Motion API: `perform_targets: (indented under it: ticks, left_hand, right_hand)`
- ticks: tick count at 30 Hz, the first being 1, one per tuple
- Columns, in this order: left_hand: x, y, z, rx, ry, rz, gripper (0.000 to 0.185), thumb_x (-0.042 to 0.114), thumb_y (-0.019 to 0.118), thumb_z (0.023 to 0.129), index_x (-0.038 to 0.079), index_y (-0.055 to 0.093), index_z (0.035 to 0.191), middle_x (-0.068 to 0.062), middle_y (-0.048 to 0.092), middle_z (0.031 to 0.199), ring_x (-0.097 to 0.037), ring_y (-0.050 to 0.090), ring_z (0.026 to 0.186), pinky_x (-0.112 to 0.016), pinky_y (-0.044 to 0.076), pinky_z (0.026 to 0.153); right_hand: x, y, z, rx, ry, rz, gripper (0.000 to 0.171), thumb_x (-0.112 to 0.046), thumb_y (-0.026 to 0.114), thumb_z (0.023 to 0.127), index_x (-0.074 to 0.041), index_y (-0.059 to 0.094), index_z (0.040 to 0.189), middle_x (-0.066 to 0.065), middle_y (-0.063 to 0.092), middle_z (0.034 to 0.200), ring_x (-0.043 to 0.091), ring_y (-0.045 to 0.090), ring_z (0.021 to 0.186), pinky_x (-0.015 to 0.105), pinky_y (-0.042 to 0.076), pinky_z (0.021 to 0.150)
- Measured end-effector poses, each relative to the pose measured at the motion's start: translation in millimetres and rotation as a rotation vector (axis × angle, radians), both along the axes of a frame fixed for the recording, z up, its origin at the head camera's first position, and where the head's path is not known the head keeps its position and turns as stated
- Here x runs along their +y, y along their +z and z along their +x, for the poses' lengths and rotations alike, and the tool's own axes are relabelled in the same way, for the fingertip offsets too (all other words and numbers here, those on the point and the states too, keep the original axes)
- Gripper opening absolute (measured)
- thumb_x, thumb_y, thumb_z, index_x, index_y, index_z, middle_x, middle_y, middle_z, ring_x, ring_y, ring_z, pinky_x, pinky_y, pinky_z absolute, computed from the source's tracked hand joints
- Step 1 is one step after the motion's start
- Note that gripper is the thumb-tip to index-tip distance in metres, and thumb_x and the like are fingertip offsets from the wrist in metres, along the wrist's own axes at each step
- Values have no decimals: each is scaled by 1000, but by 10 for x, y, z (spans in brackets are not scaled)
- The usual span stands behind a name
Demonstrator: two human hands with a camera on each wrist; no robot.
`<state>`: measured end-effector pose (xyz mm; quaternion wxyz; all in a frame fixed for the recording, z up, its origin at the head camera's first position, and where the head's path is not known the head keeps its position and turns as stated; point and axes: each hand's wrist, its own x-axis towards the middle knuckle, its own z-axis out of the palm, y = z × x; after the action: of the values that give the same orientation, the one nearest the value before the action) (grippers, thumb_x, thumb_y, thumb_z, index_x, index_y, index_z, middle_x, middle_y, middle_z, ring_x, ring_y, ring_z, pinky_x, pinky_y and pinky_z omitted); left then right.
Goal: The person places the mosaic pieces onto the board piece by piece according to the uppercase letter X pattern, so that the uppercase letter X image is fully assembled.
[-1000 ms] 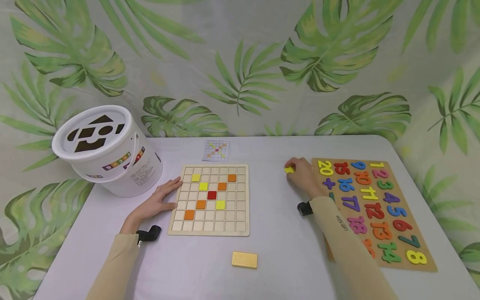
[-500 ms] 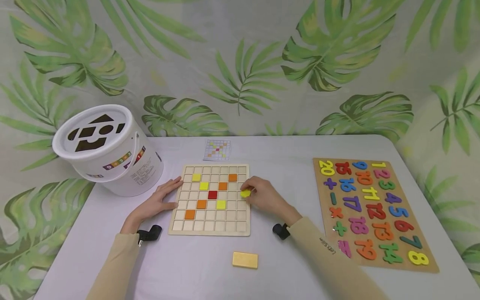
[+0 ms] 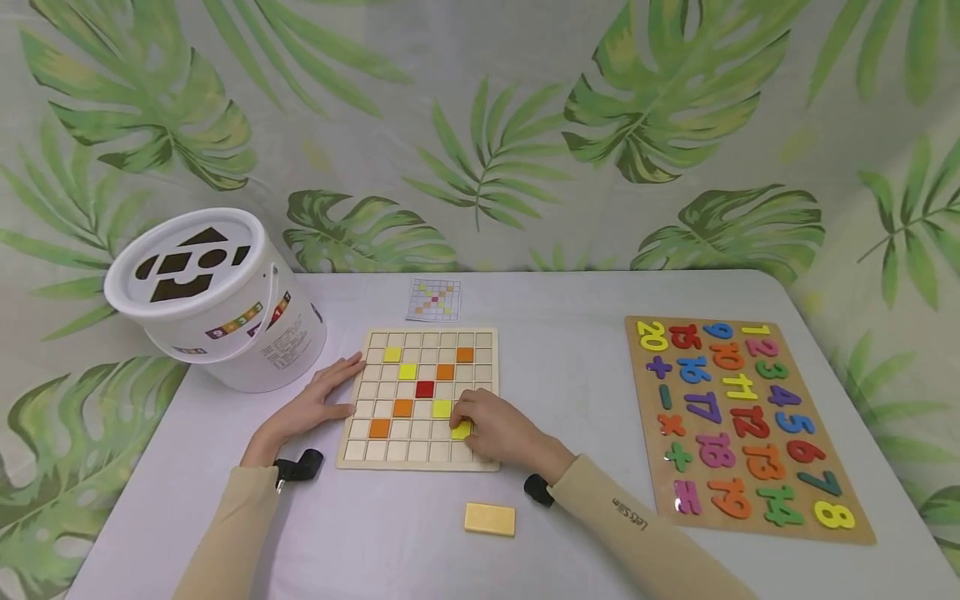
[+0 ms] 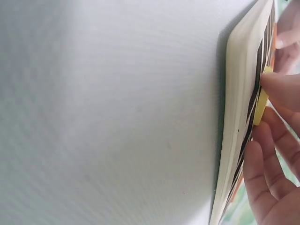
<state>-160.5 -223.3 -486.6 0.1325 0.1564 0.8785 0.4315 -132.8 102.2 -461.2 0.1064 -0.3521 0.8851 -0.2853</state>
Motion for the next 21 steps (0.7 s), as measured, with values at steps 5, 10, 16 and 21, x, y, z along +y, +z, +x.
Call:
perform_targets:
  ticks: [5,10,16,21]
  left_hand:
    - [7,10,1,4,-5,2,70,8,66,78,9,33,140,1,16,149,-26,3,135,-55,1,103]
    - [19,12,1,12,-15,31,70,7,66,78,5,32,139,-5,16,149,-31,2,135,-58,-1,101]
    - [13,28,-4,11,-20,10,70,8,66,78,7,32,140,-2,16,149,-28,3,135,-56,1,102]
    - [24,84,-18,36,-25,-62,65,9,62,81,5,33,139,-4,18,149,-28,8,134,-53,8,104]
  right_hand:
    - [-2,-7,-5,7,-14,8,22,-2,67,73,-14,67,91,-8,55,95,9,48,91,26,44,81]
    - [32,30,-5,-18,3,-6,23,-4,65,76,-13,68,97,-8,57,98,10,50,92,26,44,81]
    - [250,125,-53,-108,-82,-161,24,-3,59,82,-9,63,105,-2,60,101,12,53,86,28,47,75]
    - [553,264,-122,-25,-251,-181,23,-5,59,85,-5,61,108,6,60,105,17,55,90,33,48,74]
